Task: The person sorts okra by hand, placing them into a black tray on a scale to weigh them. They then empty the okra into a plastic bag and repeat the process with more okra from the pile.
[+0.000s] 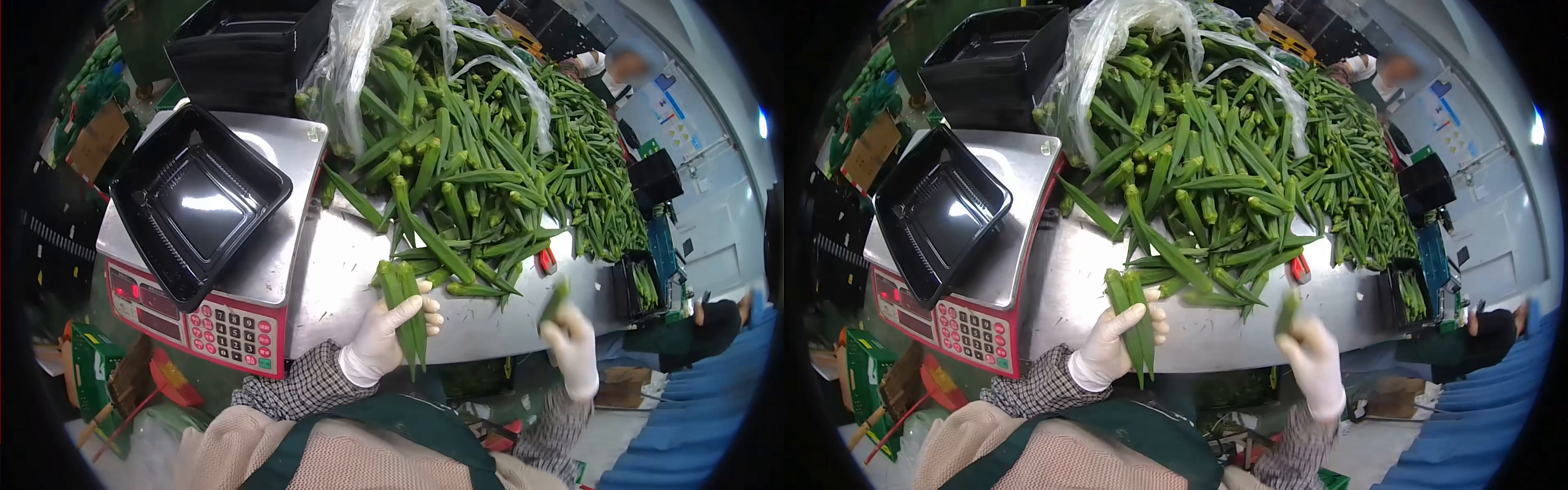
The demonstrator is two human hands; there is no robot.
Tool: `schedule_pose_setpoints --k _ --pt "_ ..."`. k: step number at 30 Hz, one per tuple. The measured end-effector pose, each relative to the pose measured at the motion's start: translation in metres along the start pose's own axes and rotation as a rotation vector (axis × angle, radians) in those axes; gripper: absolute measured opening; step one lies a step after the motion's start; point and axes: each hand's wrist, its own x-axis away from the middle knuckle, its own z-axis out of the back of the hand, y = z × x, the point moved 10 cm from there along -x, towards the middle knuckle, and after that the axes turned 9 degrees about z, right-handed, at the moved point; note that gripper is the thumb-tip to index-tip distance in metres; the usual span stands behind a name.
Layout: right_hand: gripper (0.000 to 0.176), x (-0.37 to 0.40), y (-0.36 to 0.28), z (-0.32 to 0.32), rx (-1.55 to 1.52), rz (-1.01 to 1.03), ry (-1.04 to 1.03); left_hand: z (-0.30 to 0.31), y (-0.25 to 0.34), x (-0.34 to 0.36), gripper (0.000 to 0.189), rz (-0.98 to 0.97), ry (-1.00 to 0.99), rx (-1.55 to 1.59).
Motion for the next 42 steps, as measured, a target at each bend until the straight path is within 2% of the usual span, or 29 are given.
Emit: schedule_pose_setpoints --k 2,4,6,8,12,15,18,22,31,34,37,40,41,42 --pt "0.016 0.054 0.029 0.008 0.033 -0.12 -0.12 -0.001 -0.003 0.0 0.033 0.025 0.0 -0.019" --pt "0.022 0.081 0.049 0.019 0.3 -0.307 -0.154 -0.001 -0.005 -0.002 0.033 0.036 0.0 -0.019" --pt "0.021 0.064 0.041 0.023 0.208 -0.193 0.018 -0.001 -0.005 -0.002 0.034 0.03 0.003 -0.028" --pt "0.025 0.022 0.007 0.001 0.109 0.003 0.099 0.003 -0.004 -0.001 0.035 0.009 0.018 -0.037" --pt "0.032 -0.056 -0.048 -0.081 0.093 0.231 0.076 0.001 0.0 0.001 0.033 -0.01 -0.001 -0.03" --pt "0.032 -0.074 -0.031 -0.115 0.074 0.204 -0.04 0.001 0.002 0.005 0.034 -0.021 0.0 -0.069" --pt "0.027 -0.068 0.008 -0.13 -0.736 -0.216 -0.076 0.0 0.0 0.003 0.034 -0.018 -0.013 -0.067" --pt "0.024 -0.061 0.015 -0.124 -0.734 -0.357 -0.097 -0.001 -0.003 0.002 0.034 0.012 -0.019 -0.072" --pt "0.029 -0.055 0.01 -0.135 -1.242 -0.376 -0.067 0.001 -0.003 0.002 0.034 0.006 -0.019 -0.055" --pt "0.03 -0.05 0.012 -0.137 -1.302 -0.423 -0.056 0.0 -0.003 0.002 0.034 0.012 -0.025 -0.061" --pt "0.03 -0.046 0.018 -0.137 -1.273 -0.402 -0.029 -0.001 -0.004 0.002 0.035 0.011 -0.031 -0.064" --pt "0.031 -0.043 0.009 -0.11 -0.969 -0.275 0.049 0.0 -0.005 0.002 0.035 0.02 -0.032 -0.063" --pt "0.026 -0.041 0.003 -0.101 -0.921 -0.284 0.04 0.0 -0.005 0.001 0.035 0.023 -0.033 -0.062" --pt "0.024 -0.046 -0.014 -0.09 -0.789 -0.115 0.009 0.0 -0.009 0.0 0.036 0.072 -0.053 -0.018"
